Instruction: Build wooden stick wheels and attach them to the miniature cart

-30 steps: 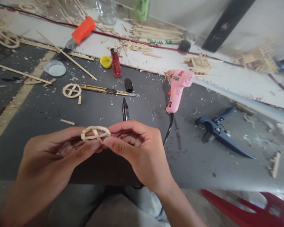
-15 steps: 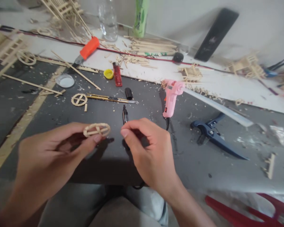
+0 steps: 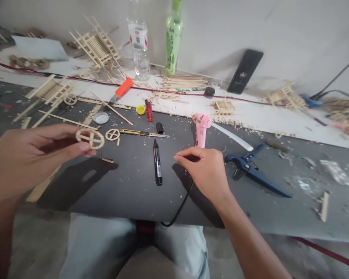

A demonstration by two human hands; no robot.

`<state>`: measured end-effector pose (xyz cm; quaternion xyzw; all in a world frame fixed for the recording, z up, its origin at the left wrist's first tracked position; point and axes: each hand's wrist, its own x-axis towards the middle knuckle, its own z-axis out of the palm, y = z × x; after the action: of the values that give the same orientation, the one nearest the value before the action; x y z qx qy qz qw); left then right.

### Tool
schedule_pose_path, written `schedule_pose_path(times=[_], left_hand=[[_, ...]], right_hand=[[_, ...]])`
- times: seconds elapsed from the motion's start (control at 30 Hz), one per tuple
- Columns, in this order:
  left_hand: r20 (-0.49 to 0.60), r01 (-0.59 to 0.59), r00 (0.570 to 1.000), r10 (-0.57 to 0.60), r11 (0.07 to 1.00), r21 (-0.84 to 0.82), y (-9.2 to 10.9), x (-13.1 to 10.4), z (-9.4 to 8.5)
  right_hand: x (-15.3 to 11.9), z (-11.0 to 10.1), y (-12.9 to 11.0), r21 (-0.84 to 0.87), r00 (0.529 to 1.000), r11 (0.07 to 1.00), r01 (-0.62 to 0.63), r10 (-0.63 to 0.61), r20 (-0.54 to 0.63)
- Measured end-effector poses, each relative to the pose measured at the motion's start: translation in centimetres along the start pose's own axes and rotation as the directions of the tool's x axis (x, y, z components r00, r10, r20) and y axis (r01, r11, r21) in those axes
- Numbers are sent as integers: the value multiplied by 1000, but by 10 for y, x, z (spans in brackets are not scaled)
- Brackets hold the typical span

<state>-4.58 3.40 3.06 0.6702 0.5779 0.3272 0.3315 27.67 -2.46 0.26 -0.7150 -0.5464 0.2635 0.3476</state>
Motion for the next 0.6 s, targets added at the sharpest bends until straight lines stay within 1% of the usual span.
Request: schedule_pose_path(times=[0.07,0.13,0.2,0.3,0.37,0.43,0.5,0.53,0.6], left_hand=[[-23,20,1000,-20,1000,-2,2,-6,1],[-53,6,999,-6,1000,-12,4,-9,1],[-80,-22,997,19,999,-36,6,-10,1],[-115,-72,991,66,996,-48,15,-11,1],[-148,-77,987,70,996,-45,22,-13,2],[-185,-56,982,49,998,-34,28,-16,3],[-220,-42,975,40,999,-6,30,-18,4],[-227,-51,972,52,999,10,29,-19,4],[-217,-81,972,88,996,39,24,-19,3]], right_hand=[[2,1,1,-87,999,995,40,-38,15],[4,1,3,-199,991,971,131,-124,49],[5,1,4,-263,977,942,210,-190,99],[1,-3,5,-263,948,916,304,-265,174],[-2,-5,2,-255,924,897,362,-309,226],[-2,-4,-6,-246,916,895,371,-310,254],[8,3,-21,-238,926,907,347,-291,239],[17,9,-30,-234,932,911,340,-292,217],[45,24,-52,-263,937,901,345,-312,159]])
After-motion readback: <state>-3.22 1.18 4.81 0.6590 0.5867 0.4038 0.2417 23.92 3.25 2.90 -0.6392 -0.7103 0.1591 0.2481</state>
